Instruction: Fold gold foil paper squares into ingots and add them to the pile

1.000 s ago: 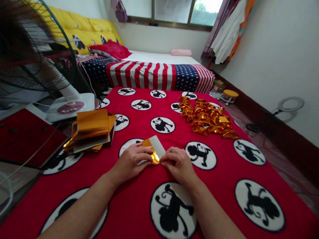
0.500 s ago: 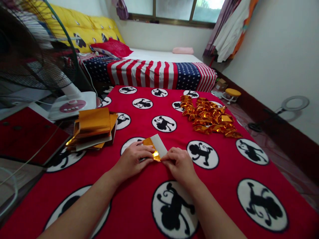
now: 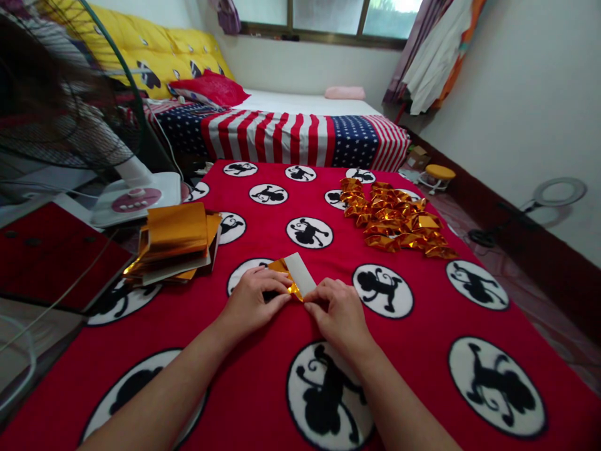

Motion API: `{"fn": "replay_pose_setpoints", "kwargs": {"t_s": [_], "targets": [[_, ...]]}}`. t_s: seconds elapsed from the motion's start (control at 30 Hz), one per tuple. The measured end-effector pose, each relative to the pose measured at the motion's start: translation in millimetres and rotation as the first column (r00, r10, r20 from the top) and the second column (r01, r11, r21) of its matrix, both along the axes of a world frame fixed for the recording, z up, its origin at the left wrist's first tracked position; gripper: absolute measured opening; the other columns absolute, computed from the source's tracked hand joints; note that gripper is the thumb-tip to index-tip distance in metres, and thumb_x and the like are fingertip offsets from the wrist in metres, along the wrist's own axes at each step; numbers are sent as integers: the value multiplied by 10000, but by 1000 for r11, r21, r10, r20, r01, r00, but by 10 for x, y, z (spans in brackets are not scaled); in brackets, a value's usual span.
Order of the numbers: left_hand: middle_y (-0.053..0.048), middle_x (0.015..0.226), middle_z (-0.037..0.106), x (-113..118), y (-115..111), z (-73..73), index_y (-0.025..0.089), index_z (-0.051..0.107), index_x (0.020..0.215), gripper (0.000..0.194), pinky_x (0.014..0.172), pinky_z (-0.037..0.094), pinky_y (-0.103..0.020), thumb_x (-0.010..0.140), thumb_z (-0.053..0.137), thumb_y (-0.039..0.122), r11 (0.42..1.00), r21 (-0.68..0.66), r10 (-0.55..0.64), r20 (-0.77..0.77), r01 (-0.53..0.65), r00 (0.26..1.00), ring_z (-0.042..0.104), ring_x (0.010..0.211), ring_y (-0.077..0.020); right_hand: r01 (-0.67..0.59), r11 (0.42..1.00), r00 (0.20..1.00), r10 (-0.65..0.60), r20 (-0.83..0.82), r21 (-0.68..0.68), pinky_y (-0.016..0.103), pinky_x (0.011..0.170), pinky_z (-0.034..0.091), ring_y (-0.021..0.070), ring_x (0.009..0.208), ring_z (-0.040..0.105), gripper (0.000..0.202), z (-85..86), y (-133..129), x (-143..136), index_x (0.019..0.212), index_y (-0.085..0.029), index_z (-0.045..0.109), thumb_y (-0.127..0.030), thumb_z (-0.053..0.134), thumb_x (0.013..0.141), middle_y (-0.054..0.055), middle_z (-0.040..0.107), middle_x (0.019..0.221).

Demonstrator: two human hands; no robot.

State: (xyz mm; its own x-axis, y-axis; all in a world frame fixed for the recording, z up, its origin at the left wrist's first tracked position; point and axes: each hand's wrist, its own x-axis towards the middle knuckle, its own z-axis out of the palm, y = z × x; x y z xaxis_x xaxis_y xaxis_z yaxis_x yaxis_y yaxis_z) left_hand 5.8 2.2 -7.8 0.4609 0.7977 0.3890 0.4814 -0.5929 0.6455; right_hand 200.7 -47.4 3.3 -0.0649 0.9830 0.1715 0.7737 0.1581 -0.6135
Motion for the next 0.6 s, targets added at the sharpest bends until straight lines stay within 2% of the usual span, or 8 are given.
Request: {"fn": "replay_pose_setpoints", "kwargs": {"t_s": [0.13,0.6], "targets": [[-34,888,766,40,11,22,223,749,728,112,832,525,-355,788,685,153,1000,-15,8,38,-7,999,709,886,-199,17,1000,1000,-18,19,3,312,726,364,181,783,562,88,3,-3,-18,722,-246,720,-179,762,761,1,671,786],[-20,843,767,96,10,-1,214,725,673,105,819,528,-365,752,701,149,995,-7,98,41,-98,994,713,825,-198,58,997,997,-60,54,41,323,735,332,181,773,532,114,-18,-25,-78,689,-221,675,-196,716,793,9,637,759]]}}
